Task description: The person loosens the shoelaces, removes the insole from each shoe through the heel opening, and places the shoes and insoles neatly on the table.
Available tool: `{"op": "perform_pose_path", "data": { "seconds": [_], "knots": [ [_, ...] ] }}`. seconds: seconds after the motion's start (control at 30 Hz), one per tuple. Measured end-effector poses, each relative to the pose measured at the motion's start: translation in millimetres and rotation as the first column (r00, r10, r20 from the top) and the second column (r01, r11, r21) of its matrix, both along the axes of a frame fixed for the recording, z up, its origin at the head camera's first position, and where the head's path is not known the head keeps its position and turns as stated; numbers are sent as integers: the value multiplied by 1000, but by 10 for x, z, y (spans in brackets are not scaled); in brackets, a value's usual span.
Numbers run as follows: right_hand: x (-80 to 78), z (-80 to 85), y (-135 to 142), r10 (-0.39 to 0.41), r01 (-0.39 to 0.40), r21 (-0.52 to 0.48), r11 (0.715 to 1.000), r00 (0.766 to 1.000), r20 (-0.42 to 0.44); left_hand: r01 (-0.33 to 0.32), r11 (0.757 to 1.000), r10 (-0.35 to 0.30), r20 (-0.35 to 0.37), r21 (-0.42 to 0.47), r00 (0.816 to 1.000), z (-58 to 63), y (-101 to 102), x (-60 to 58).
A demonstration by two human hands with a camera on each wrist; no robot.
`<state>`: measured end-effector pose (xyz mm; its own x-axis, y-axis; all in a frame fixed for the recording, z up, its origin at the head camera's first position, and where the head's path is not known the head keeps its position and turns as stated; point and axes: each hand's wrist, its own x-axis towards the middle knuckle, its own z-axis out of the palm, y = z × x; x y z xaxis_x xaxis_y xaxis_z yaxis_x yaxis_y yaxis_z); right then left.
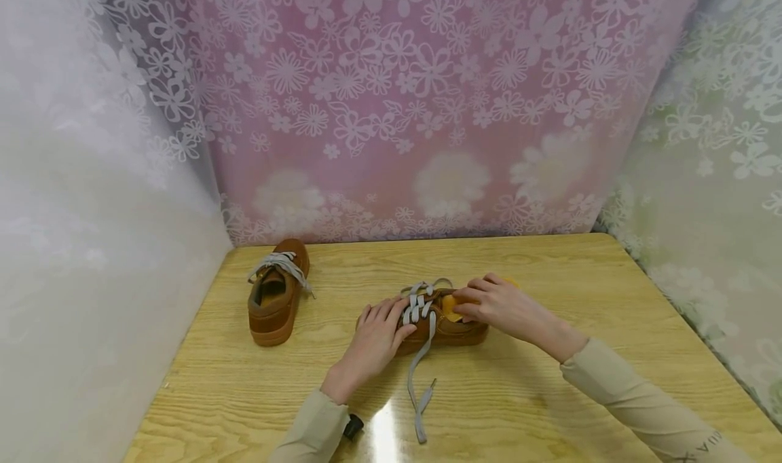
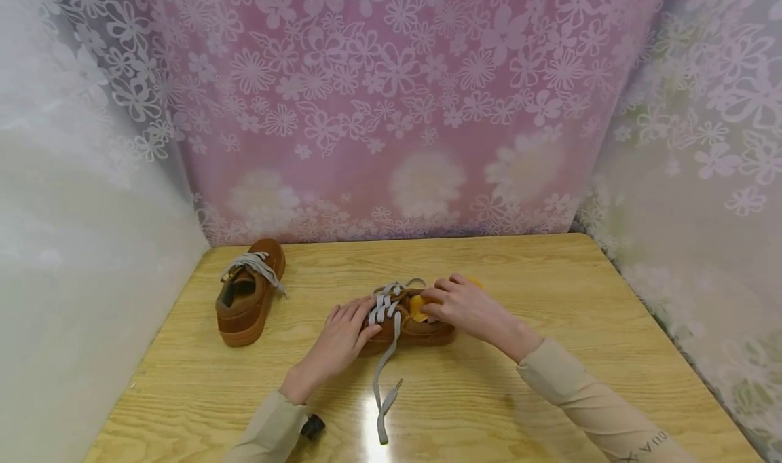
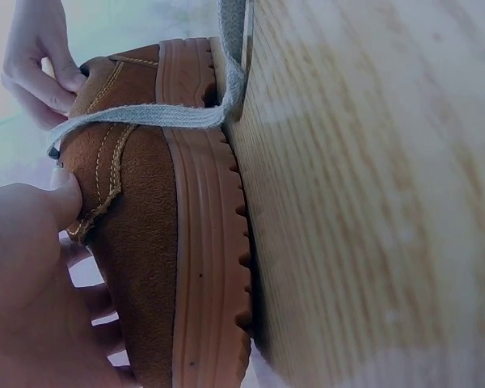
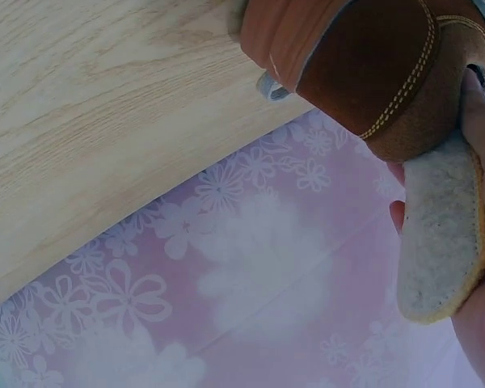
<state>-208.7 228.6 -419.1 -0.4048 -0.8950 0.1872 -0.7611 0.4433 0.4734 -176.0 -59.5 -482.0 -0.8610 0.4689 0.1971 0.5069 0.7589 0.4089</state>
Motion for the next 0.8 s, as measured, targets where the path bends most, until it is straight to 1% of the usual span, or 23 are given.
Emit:
{"op": "perform_pose_path", "data": {
  "seconds": [0.17,0.4,0.5,0.63,0.7,0.8],
  "knots": [
    [33,40,44,-4,4,-17,1000,1000,-14,6,1000,-6,-6,-8,1000,3,-5,-6],
    [128,160,175,-56,56,-72,996,998,14,4,1000,-4,-4,-12,1000,-4,-2,-19],
    [148,187,186,-71,71,-91,993,997,3,5,1000,-5,-4,-8,1000,5,-1,-14],
    [142,162,111,-78,76,-125,989,997,-12,8,1000,-8,-9,-2,1000,5,0,-11],
    [132,129,54,-69,69,-134,989,998,5,6,1000,-6,-8,-4,1000,7,0,-7],
    [126,73,-8,-61,64,-106,992,998,35,9,1000,-9,-14,-8,1000,1,2,-3]
  ]
}}
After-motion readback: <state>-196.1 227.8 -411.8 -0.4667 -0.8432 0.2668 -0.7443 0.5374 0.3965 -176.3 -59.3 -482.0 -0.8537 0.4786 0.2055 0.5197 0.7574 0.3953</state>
